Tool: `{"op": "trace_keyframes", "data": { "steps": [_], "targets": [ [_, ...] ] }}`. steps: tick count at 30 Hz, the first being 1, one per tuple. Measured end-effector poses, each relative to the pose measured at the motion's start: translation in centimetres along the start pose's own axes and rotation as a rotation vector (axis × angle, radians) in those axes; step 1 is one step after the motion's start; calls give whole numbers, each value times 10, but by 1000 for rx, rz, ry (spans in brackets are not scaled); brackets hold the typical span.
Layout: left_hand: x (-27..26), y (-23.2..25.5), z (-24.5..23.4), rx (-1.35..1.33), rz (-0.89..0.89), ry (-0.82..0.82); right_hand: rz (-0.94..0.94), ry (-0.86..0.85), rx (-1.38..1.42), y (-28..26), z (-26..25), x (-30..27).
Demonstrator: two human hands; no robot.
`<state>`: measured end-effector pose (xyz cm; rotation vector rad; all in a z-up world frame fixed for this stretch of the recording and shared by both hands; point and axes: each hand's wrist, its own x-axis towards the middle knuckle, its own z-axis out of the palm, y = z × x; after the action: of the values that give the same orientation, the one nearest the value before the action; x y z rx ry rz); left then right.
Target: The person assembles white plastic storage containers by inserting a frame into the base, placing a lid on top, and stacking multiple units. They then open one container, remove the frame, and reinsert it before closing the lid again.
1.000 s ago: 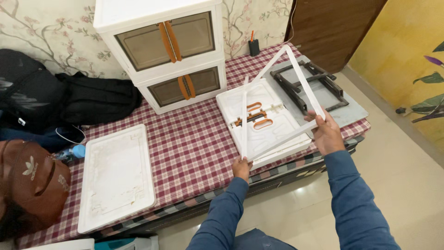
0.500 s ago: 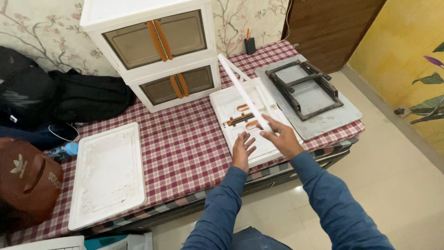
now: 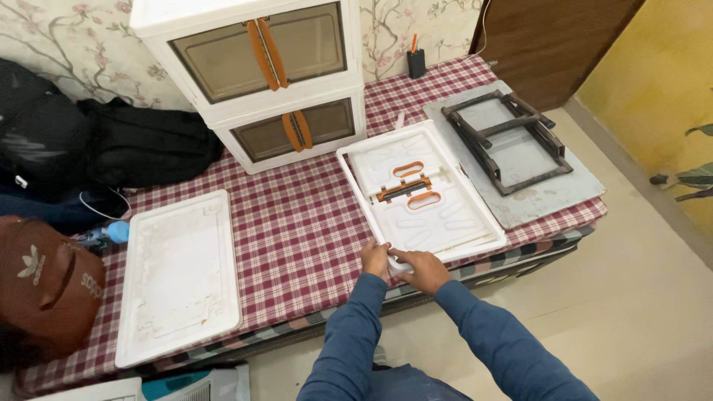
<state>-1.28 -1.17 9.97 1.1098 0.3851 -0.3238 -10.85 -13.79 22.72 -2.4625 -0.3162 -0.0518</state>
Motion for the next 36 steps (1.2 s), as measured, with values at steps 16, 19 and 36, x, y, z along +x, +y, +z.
{"op": "trace_keyframes", "data": {
  "steps": [16, 19, 36],
  "targets": [
    [25, -24, -24, 675, 127, 122, 797, 580, -323, 142, 41, -31],
    [27, -32, -20, 800, 95, 169, 860, 695, -189, 165, 41, -31],
    [31, -12, -8, 942, 107, 93, 1161, 660, 72, 188, 45, -10]
  ]
}}
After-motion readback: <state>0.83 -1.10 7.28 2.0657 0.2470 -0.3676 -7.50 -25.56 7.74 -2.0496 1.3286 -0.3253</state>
